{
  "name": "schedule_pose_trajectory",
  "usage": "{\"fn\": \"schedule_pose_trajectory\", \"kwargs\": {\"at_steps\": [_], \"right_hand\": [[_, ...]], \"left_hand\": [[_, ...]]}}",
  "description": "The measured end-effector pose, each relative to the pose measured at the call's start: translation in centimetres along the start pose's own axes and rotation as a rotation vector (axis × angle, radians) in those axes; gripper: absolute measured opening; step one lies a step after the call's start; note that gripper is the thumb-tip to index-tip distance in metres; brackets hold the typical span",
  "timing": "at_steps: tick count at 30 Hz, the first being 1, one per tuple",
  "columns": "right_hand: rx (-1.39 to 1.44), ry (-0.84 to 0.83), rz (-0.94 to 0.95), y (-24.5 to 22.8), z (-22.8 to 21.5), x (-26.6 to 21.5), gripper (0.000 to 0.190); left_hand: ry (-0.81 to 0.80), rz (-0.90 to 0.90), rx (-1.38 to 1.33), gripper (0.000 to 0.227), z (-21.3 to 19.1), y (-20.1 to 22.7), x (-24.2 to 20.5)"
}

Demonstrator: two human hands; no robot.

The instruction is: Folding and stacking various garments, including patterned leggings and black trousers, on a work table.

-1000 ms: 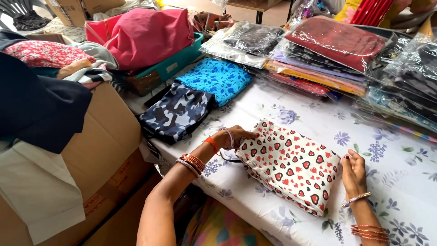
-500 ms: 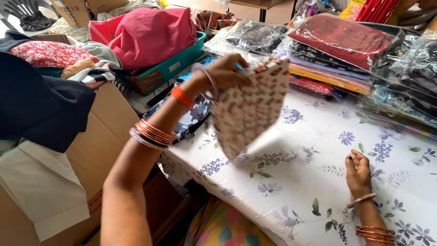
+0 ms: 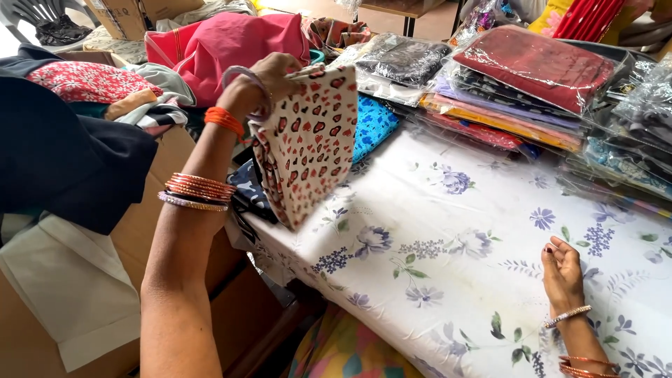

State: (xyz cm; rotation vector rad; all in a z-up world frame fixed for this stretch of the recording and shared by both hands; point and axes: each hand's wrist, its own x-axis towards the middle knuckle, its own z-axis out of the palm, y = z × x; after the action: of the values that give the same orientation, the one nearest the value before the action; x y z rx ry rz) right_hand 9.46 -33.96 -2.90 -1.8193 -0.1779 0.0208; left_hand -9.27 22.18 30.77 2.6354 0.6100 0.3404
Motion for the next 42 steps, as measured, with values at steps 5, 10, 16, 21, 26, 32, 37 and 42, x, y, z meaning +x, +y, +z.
{"fn": "schedule_pose_trajectory", "kwargs": {"at_steps": [5,10,16,21,26,32,37,42], "right_hand": [[0.026,-0.016,-0.091,2.7,-0.7,1.4,0.050],[0.057,-0.014,-0.096,4.1,-0.9,1.9,0.050],[-0.093,0.019,0.088,1.4,-0.6,0.8,0.049],[-0.105,-0.029,0.003,4.9,-1.9,2.3,0.050],[-0.141,-0.017,-0.015,5.0,-1.9,2.5,0.048],[-0.117,-0.036,-0.054,6.5,-2.2,3.3,0.048],[-0.070,-0.038,-0.097,7.7,-2.2,3.8,0.049],[-0.065,-0.040,-0.108,8.8,-2.7,4.4,0.051]], "left_hand": [[-0.068,-0.150,0.024,0.039,0.9,-11.0,3.3],[-0.127,-0.275,0.362,0.037,5.3,-19.2,10.9],[0.006,-0.423,0.223,0.050,15.8,-29.5,13.4],[-0.056,-0.555,0.181,0.039,17.0,-28.8,11.0],[-0.130,-0.621,0.178,0.054,17.9,-29.3,10.0],[0.025,-0.542,0.567,0.087,17.0,-23.8,8.6],[0.208,0.049,0.597,0.069,19.3,-19.5,9.3],[-0.131,-0.126,0.556,0.063,21.6,-18.1,7.2]]}}
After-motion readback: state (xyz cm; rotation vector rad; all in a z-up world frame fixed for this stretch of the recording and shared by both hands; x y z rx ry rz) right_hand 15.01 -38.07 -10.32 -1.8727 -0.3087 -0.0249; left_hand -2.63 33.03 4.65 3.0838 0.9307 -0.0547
